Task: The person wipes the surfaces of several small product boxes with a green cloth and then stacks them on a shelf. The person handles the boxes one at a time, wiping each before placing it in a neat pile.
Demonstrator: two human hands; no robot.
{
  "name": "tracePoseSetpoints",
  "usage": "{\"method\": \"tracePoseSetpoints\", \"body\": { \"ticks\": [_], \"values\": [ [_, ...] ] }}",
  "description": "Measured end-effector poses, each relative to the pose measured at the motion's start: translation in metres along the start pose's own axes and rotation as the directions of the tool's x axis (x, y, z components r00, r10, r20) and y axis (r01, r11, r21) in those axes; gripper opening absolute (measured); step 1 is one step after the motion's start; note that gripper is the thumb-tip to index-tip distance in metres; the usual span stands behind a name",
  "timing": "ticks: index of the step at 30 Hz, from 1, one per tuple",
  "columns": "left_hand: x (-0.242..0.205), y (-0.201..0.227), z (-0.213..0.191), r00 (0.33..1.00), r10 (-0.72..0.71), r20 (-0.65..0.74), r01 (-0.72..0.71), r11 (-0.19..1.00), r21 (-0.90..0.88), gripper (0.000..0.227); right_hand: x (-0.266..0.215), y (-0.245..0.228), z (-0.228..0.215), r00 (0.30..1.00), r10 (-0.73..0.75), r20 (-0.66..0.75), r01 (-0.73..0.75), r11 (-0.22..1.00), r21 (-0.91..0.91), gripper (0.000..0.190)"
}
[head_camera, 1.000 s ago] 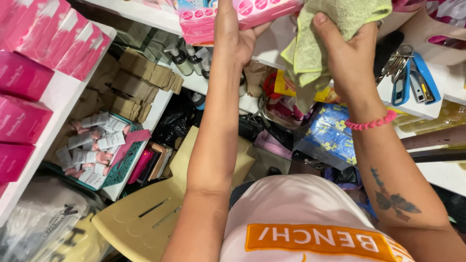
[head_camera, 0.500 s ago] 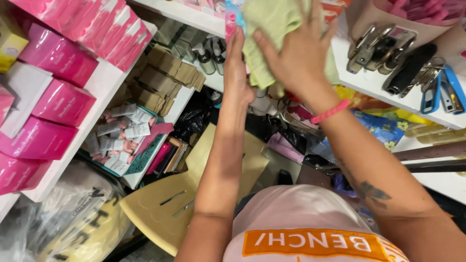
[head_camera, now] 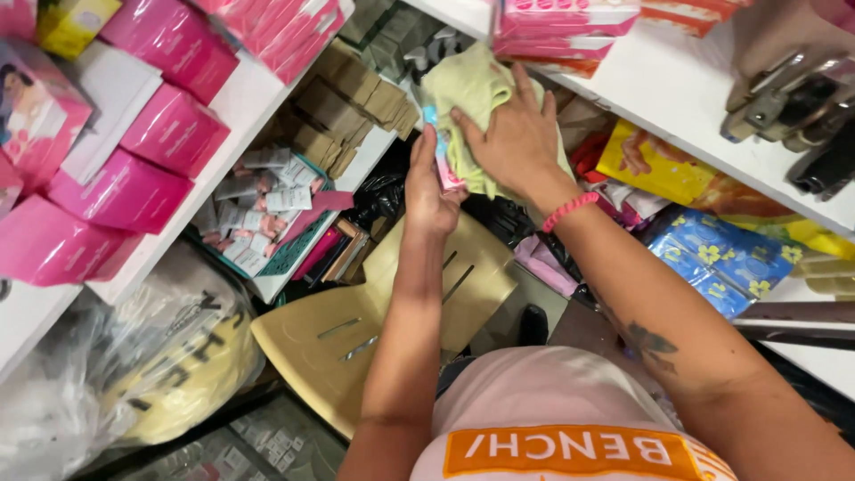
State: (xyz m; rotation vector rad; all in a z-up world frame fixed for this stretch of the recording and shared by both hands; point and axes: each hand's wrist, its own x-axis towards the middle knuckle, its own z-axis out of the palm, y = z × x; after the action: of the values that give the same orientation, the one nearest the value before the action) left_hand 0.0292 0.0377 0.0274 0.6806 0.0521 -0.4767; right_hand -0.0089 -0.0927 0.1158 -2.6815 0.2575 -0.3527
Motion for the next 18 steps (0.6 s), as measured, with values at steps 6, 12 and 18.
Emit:
{"method": "tracePoseSetpoints", "body": {
  "ticks": [6,12,18],
  "values": [
    [-0.003,-0.001,-0.019,0.996,-0.033,-0.082,0.037,0.998,0.048,0.036,-0.022,-0.002,0.024,1.0,0.015,0.014,-0.014,0.998,-0.06,0.063],
    [0.033,-0.034,-0.055,0.994,-0.098,-0.05,0.089,0.982,-0.166,0.044,-0.064,-0.01,0.037,0.984,-0.175,-0.03,0.172,0.98,-0.096,0.062],
    [-0.014,-0.015,-0.002,1.0,0.004,-0.012,-0.003,0.998,0.06,0.043,-0.009,0.031,0.036,0.998,0.033,0.047,-0.023,0.98,-0.197,0.079]
  ]
}}
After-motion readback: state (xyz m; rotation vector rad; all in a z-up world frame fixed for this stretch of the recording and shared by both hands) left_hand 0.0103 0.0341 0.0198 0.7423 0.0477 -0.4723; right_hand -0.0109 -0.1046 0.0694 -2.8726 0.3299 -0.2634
